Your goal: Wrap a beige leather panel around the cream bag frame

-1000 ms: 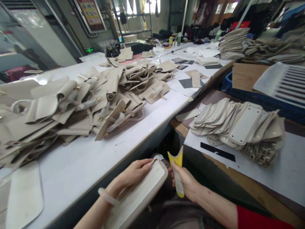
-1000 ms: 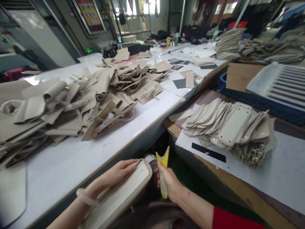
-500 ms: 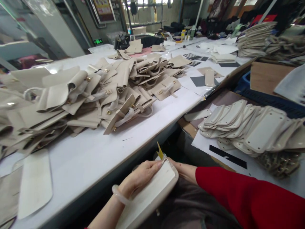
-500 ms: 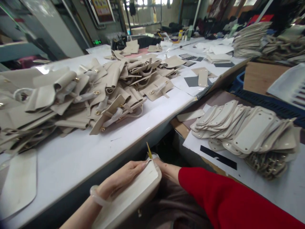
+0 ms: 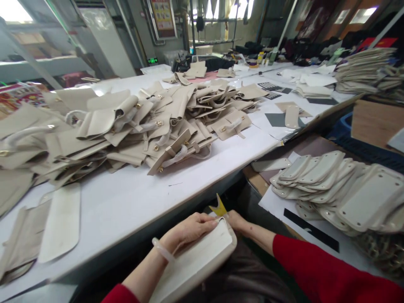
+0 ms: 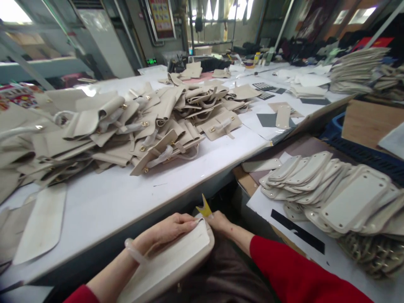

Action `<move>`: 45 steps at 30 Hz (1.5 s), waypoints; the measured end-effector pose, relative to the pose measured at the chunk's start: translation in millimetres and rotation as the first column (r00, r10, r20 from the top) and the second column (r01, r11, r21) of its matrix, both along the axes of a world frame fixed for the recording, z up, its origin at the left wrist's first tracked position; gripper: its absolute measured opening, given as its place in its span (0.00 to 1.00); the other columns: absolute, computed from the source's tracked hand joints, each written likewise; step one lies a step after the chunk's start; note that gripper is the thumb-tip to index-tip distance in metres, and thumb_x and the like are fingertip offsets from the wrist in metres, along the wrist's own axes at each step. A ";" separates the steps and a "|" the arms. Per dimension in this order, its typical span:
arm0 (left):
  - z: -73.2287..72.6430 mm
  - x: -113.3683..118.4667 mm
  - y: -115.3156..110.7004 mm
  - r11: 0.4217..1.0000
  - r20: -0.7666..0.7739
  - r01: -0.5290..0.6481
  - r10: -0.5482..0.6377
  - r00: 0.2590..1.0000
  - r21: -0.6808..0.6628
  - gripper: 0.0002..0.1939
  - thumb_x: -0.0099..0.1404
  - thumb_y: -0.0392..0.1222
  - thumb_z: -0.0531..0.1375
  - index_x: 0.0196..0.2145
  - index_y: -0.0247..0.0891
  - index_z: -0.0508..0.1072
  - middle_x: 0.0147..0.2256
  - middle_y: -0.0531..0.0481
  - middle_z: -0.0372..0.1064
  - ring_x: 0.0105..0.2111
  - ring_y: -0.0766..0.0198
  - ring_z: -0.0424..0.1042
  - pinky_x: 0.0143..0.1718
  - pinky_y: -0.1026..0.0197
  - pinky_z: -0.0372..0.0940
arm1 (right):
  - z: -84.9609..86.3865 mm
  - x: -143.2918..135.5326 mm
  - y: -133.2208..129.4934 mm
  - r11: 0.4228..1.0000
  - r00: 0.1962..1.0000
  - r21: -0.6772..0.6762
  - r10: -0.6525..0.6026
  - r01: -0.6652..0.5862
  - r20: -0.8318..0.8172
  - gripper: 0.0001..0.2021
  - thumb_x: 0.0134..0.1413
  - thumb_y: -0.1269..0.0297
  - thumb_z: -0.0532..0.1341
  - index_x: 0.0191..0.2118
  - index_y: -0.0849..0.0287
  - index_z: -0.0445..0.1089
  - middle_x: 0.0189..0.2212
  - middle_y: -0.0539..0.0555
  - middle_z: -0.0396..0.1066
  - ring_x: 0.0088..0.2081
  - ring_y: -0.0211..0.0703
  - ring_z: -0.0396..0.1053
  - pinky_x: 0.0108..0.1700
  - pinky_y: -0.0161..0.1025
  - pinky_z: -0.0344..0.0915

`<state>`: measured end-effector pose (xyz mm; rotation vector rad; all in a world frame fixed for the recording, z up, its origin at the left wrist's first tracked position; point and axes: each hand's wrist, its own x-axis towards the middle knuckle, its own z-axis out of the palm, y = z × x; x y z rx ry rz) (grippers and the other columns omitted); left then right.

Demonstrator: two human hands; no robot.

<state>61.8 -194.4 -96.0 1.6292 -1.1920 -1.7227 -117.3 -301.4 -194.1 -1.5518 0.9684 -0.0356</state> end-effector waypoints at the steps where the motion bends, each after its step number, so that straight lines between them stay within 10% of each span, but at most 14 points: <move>1: -1.0 0.2 0.0 0.999 -0.023 -0.027 0.028 0.999 0.022 0.25 0.61 0.60 0.60 0.41 0.34 0.80 0.36 0.46 0.74 0.35 0.60 0.64 0.40 0.58 0.60 | 3.0 -9.7 -16.5 0.999 0.998 -0.015 -0.041 0.040 -0.054 0.18 0.54 0.48 0.63 0.28 0.59 0.66 0.18 0.51 0.68 0.19 0.38 0.65 0.19 0.34 0.62; 5: -3.6 -1.2 -0.4 0.986 -0.119 -0.110 0.124 0.985 0.122 0.28 0.56 0.63 0.63 0.38 0.32 0.81 0.28 0.49 0.69 0.28 0.65 0.60 0.34 0.59 0.57 | 40.3 -53.0 -71.4 0.986 0.989 0.121 0.124 -0.113 -0.081 0.24 0.53 0.40 0.62 0.38 0.59 0.65 0.17 0.46 0.66 0.15 0.37 0.63 0.15 0.32 0.60; 10: -4.4 -1.2 -3.3 0.980 -0.120 -0.146 0.163 0.979 0.137 0.25 0.55 0.61 0.66 0.34 0.32 0.81 0.27 0.50 0.69 0.27 0.66 0.58 0.33 0.60 0.54 | 76.6 -45.8 -85.6 0.600 0.695 0.466 0.718 -0.651 0.046 0.27 0.47 0.38 0.66 0.41 0.59 0.68 0.23 0.47 0.69 0.19 0.34 0.65 0.20 0.29 0.63; 14: -4.5 -0.4 -4.0 0.976 -0.087 -0.193 0.202 0.975 0.104 0.32 0.56 0.55 0.68 0.55 0.36 0.73 0.38 0.47 0.74 0.34 0.62 0.66 0.40 0.58 0.60 | 82.4 -12.4 -82.2 0.687 0.696 -0.112 0.702 -0.717 -0.152 0.28 0.58 0.36 0.55 0.37 0.60 0.70 0.29 0.52 0.73 0.28 0.39 0.69 0.27 0.33 0.59; 16: -3.6 -0.9 -3.6 0.969 -0.072 -0.231 0.238 0.969 0.092 0.42 0.56 0.52 0.69 0.64 0.40 0.62 0.43 0.47 0.74 0.39 0.59 0.69 0.44 0.57 0.63 | 86.2 0.5 -82.2 0.507 0.706 -0.506 0.604 -0.698 -0.369 0.30 0.64 0.38 0.47 0.31 0.60 0.71 0.27 0.56 0.75 0.30 0.45 0.72 0.28 0.38 0.51; 19: 0.3 -2.6 -2.3 0.962 -0.078 -0.261 0.267 0.961 0.078 0.45 0.58 0.50 0.68 0.68 0.44 0.54 0.52 0.44 0.73 0.50 0.53 0.71 0.55 0.52 0.63 | 92.8 13.7 -82.7 0.166 0.640 -0.680 0.547 -0.714 -0.539 0.33 0.67 0.41 0.42 0.28 0.58 0.73 0.25 0.59 0.77 0.31 0.51 0.75 0.29 0.42 0.42; 23: 6.4 -4.8 0.4 0.980 -0.109 -0.196 0.191 0.976 -0.040 0.34 0.63 0.49 0.64 0.64 0.44 0.62 0.60 0.48 0.68 0.57 0.50 0.67 0.60 0.51 0.60 | 97.7 23.6 -81.2 -0.003 0.562 -0.709 0.608 -0.705 -0.561 0.32 0.68 0.43 0.41 0.29 0.56 0.74 0.25 0.57 0.77 0.29 0.48 0.76 0.28 0.43 0.37; 34: 7.1 -6.5 5.0 0.989 0.128 -0.066 0.083 0.988 -0.135 0.23 0.69 0.53 0.56 0.60 0.53 0.67 0.48 0.56 0.77 0.42 0.56 0.72 0.43 0.59 0.64 | 103.0 23.7 -71.2 -0.038 0.531 -0.696 0.617 -0.717 -0.581 0.31 0.70 0.48 0.42 0.30 0.58 0.75 0.27 0.58 0.79 0.29 0.49 0.76 0.27 0.40 0.44; 45: 12.3 -17.4 14.1 0.964 0.552 0.131 0.019 0.833 -0.231 0.23 0.71 0.57 0.48 0.57 0.51 0.71 0.42 0.47 0.79 0.41 0.48 0.76 0.41 0.54 0.65 | 98.5 10.9 -46.9 0.065 0.551 -0.621 0.538 -0.781 -0.637 0.33 0.71 0.48 0.37 0.32 0.57 0.76 0.29 0.59 0.79 0.32 0.55 0.78 0.28 0.42 0.47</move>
